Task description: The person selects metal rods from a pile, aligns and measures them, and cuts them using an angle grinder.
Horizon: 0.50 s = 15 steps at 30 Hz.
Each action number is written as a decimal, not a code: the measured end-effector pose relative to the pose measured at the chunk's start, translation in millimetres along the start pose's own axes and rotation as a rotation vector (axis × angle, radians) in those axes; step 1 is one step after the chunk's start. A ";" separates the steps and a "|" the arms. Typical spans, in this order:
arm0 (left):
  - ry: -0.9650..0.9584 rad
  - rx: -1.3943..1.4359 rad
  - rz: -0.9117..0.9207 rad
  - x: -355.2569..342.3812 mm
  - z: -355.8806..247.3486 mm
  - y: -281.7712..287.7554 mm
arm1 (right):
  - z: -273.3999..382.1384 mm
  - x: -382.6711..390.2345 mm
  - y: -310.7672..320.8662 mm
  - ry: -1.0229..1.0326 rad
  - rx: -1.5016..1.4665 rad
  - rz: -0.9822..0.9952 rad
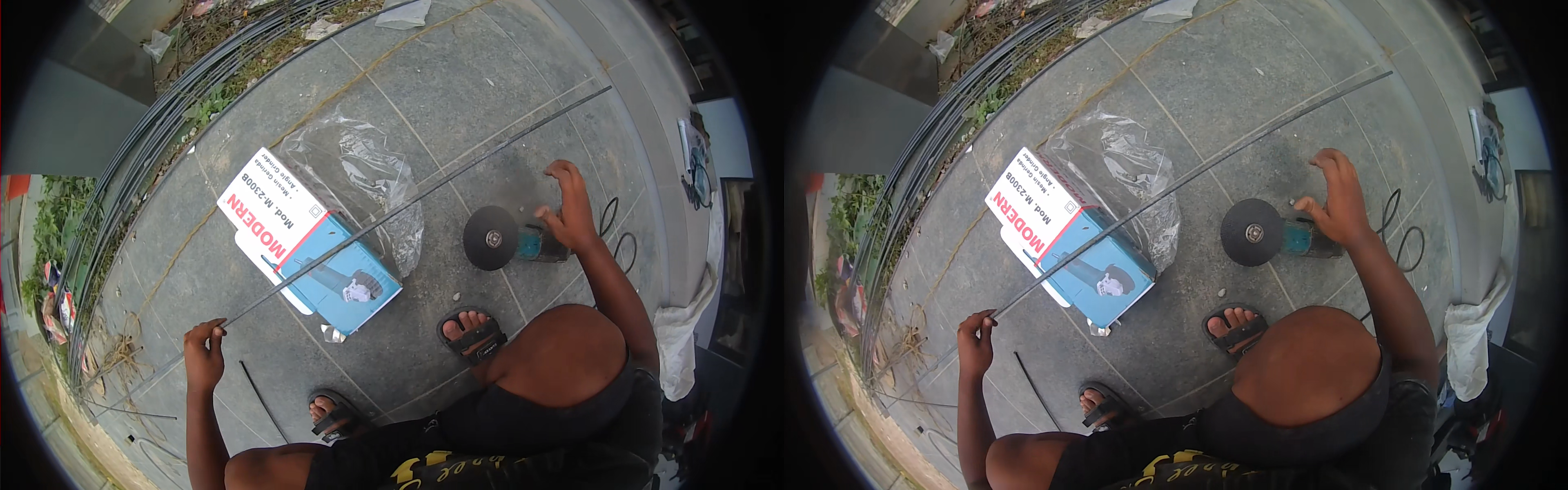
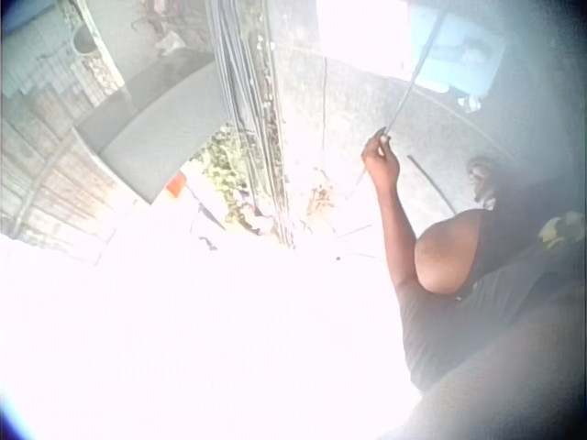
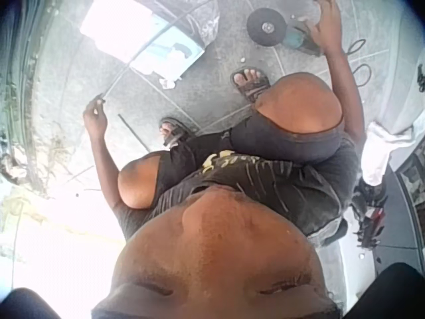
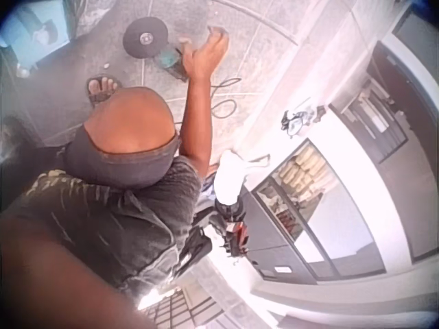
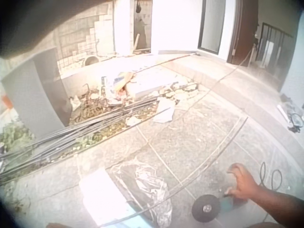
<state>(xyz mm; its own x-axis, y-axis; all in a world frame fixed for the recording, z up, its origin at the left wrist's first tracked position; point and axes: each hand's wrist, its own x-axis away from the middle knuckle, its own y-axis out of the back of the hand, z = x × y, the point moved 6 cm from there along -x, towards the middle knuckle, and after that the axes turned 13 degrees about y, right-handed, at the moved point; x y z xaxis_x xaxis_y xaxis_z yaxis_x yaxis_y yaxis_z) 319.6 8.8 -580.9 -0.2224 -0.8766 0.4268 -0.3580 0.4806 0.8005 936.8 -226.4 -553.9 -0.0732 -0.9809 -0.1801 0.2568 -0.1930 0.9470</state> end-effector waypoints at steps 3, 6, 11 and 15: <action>-0.099 -0.168 -0.054 3.1 0.7 11.4 | 13.3 50.7 -16.8 -0.004 -0.004 0.436; -0.304 -0.303 -0.285 16.2 -51.9 21.4 | 19.5 68.8 -41.1 -0.027 -0.005 0.531; -0.754 -0.109 -0.167 48.1 -178.9 7.1 | 12.7 74.0 -63.3 -0.175 0.052 0.463; -0.959 0.329 -0.026 81.8 -259.9 -41.3 | 29.6 81.3 -47.8 -0.301 0.028 0.395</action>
<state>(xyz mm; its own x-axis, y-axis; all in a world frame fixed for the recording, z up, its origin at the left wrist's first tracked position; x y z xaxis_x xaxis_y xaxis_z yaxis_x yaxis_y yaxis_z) 551.9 -89.3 -469.7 -0.7932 -0.5665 -0.2233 -0.5734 0.5714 0.5871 890.0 -296.3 -605.9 -0.2514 -0.9281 0.2746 0.2948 0.1968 0.9351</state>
